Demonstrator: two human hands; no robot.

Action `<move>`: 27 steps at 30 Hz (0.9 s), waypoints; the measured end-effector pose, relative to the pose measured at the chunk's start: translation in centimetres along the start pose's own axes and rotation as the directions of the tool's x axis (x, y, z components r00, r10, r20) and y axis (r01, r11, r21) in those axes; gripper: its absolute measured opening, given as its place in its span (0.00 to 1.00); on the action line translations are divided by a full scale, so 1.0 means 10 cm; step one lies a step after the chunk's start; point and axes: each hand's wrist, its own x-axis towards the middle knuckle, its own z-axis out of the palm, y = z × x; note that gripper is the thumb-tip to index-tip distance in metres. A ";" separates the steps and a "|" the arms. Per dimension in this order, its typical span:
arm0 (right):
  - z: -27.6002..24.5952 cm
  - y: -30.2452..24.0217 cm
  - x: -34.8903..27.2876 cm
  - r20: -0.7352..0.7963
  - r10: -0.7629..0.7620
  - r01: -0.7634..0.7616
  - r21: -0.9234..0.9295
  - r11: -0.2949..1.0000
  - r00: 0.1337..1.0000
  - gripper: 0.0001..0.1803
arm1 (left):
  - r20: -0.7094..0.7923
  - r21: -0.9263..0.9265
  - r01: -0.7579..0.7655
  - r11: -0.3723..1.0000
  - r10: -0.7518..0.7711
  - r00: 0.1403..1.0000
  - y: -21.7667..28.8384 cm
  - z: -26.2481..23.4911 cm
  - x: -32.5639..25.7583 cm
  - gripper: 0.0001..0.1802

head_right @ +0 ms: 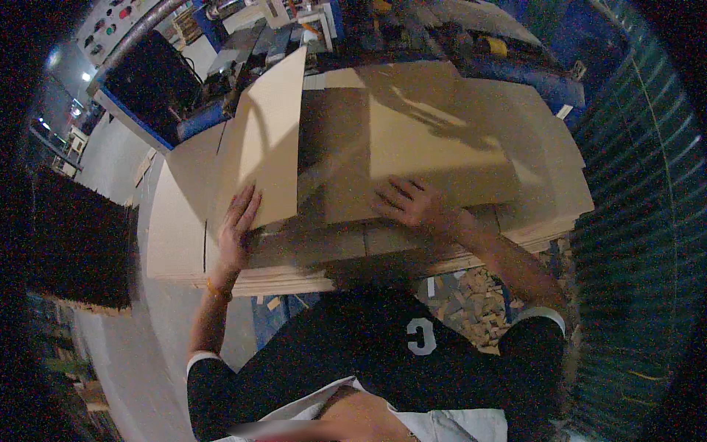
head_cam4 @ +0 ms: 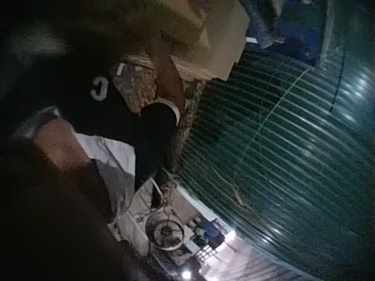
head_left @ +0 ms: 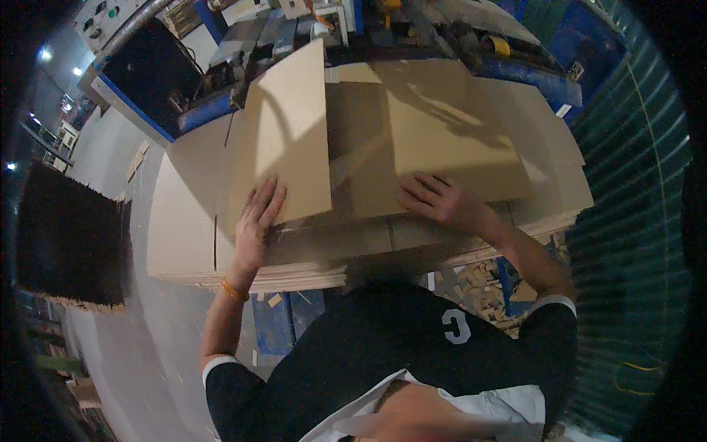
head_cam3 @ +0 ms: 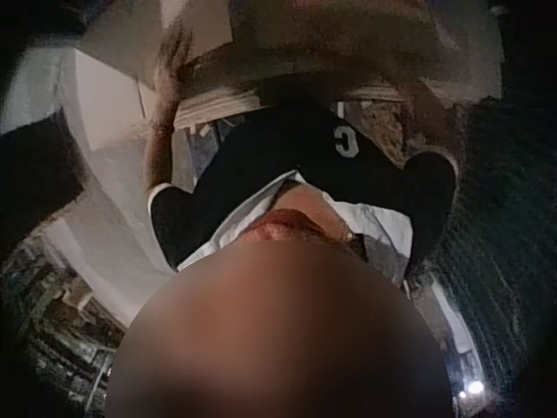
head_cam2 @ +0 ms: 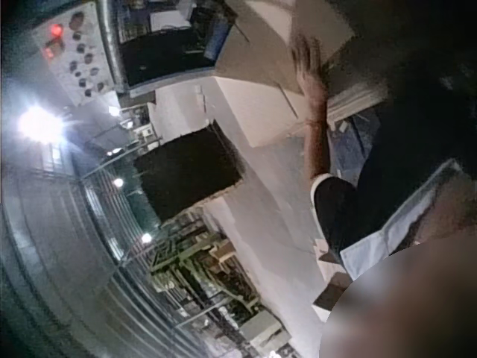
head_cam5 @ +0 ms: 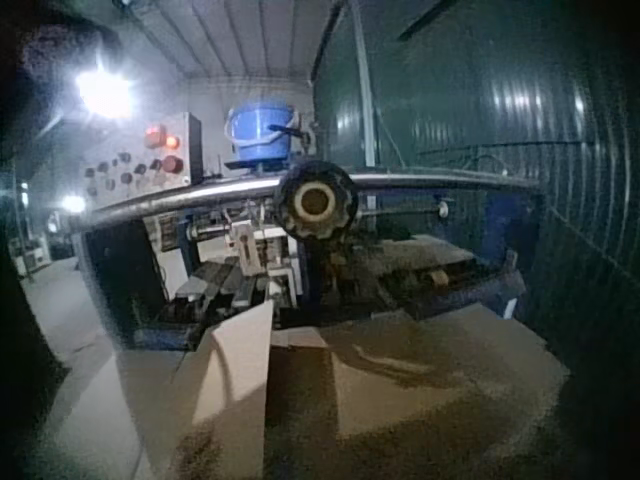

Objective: The person repeatedly picks up flat cardboard sheets from a stack and places them onto a conveyor belt. The hands lift each sheet and set it down in front of the camera, continuing the cycle throughout the clip.

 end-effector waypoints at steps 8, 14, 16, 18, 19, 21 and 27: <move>0.73 0.70 0.58 0.026 0.073 -0.075 0.098 0.992 0.997 0.21 | -0.064 0.046 0.049 0.998 -0.046 0.997 -0.66 0.35 0.90 0.27; 1.06 1.23 0.77 0.108 0.349 -0.349 -0.022 0.937 0.931 0.23 | -0.183 0.419 0.097 0.903 -0.020 0.983 -0.78 0.50 1.50 0.39; 1.11 1.21 0.91 0.078 0.579 -0.572 -0.089 0.815 0.812 0.25 | -0.175 0.579 0.196 0.792 -0.114 0.978 -0.69 0.54 1.61 0.42; 1.08 1.17 1.01 0.033 0.778 -0.768 -0.136 0.625 0.627 0.27 | -0.202 0.547 0.268 0.793 -0.186 0.962 -0.63 0.55 1.63 0.42; 1.01 1.16 0.96 0.066 0.777 -0.777 -0.019 0.629 0.627 0.28 | -0.221 0.433 0.281 0.856 -0.202 0.954 -0.66 0.51 1.55 0.41; 0.82 1.14 0.70 0.239 0.748 -0.782 0.277 0.559 0.619 0.30 | -0.378 0.384 0.056 0.922 0.102 0.920 -0.76 0.44 1.24 0.42; 0.10 1.10 -1.87 -0.228 0.952 -0.974 0.052 0.222 0.205 0.20 | -0.713 -0.106 0.827 0.553 -0.621 0.324 -1.75 0.08 -1.04 0.35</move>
